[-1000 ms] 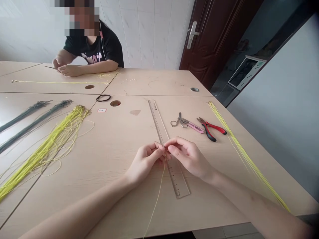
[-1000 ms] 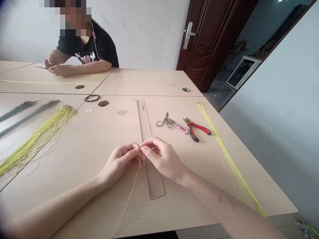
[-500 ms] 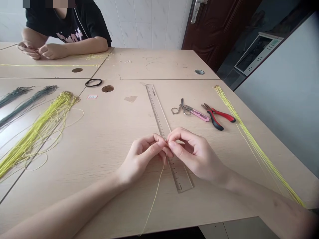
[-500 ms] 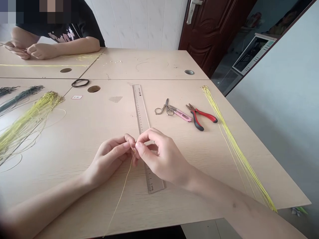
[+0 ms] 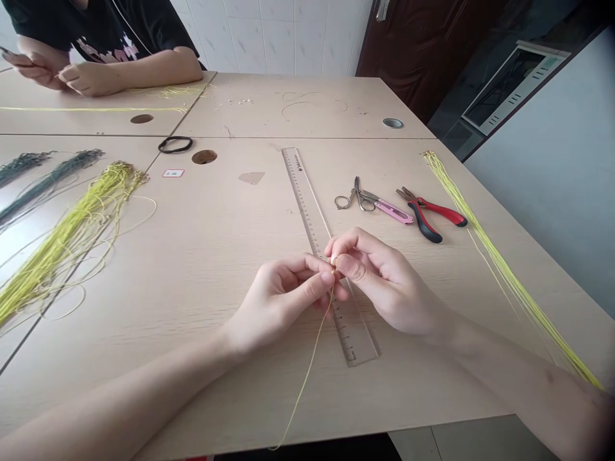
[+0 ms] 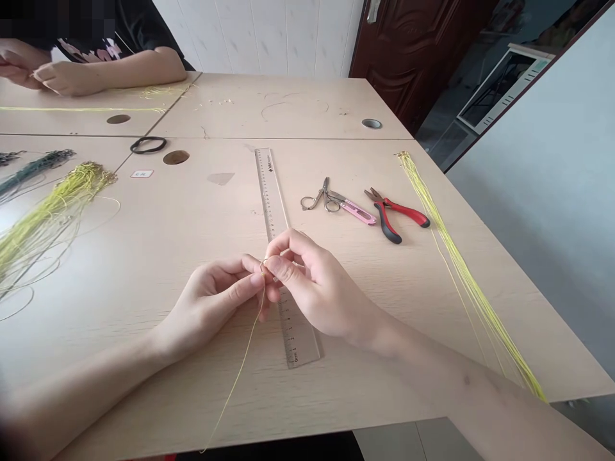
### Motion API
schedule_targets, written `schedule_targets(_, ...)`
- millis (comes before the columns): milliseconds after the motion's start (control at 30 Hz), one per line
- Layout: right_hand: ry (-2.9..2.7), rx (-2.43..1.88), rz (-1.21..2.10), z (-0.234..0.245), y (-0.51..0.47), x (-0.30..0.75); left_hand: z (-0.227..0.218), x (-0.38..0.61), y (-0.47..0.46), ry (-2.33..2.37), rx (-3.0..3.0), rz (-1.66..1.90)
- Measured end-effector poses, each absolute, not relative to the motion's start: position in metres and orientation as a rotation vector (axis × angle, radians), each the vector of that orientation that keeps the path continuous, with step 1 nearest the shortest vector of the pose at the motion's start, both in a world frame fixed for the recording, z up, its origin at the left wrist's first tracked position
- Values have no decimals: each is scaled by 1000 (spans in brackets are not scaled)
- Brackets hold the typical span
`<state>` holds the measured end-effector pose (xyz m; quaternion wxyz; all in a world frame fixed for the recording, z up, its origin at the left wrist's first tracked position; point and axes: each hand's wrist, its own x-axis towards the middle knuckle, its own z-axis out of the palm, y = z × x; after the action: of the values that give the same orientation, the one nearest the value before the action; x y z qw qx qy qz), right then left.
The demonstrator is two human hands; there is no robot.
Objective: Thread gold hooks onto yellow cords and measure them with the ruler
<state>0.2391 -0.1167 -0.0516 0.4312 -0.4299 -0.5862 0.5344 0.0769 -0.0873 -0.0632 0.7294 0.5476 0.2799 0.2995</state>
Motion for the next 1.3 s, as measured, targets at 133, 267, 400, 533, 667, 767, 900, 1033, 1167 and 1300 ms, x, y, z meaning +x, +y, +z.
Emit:
schedule_targets(133, -1424, -1146, 1267, -52, -116, 238, -65, 77, -87, 662, 1188, 719)
schedule_targets(267, -1381, -1254, 1165, -52, -117, 241, -66, 78, -90, 766, 1219, 828)
schedule_targets(400, -1386, -1233, 1183, -52, -121, 244, -65, 79, -93, 830, 1263, 822)
schedule_targets(533, -1495, -1224, 1230, -50, -125, 242, -65, 79, -95, 866, 1292, 811)
schedule_targets(667, -1615, -1284, 1034, -51, -125, 238, -69, 78, -96, 894, 1306, 782)
schedule_targets(767, -1738, -1276, 812, -53, -125, 237, -70, 77, -96, 928, 1331, 753)
schedule_targets(900, -1947, -1170, 460, -56, -124, 240, -69, 77, -97, 915, 1348, 768)
schedule_targets(1033, -2149, -1091, 86, -59, -120, 242, -69, 78, -97, 884, 1347, 763)
schedule_targets(1167, -2263, -1044, -133, -59, -117, 246, -69, 77, -97, 849, 1356, 731)
schedule_targets(1300, -2247, -1036, -335, -55, -113, 254, -68, 77, -96, 867, 1370, 743)
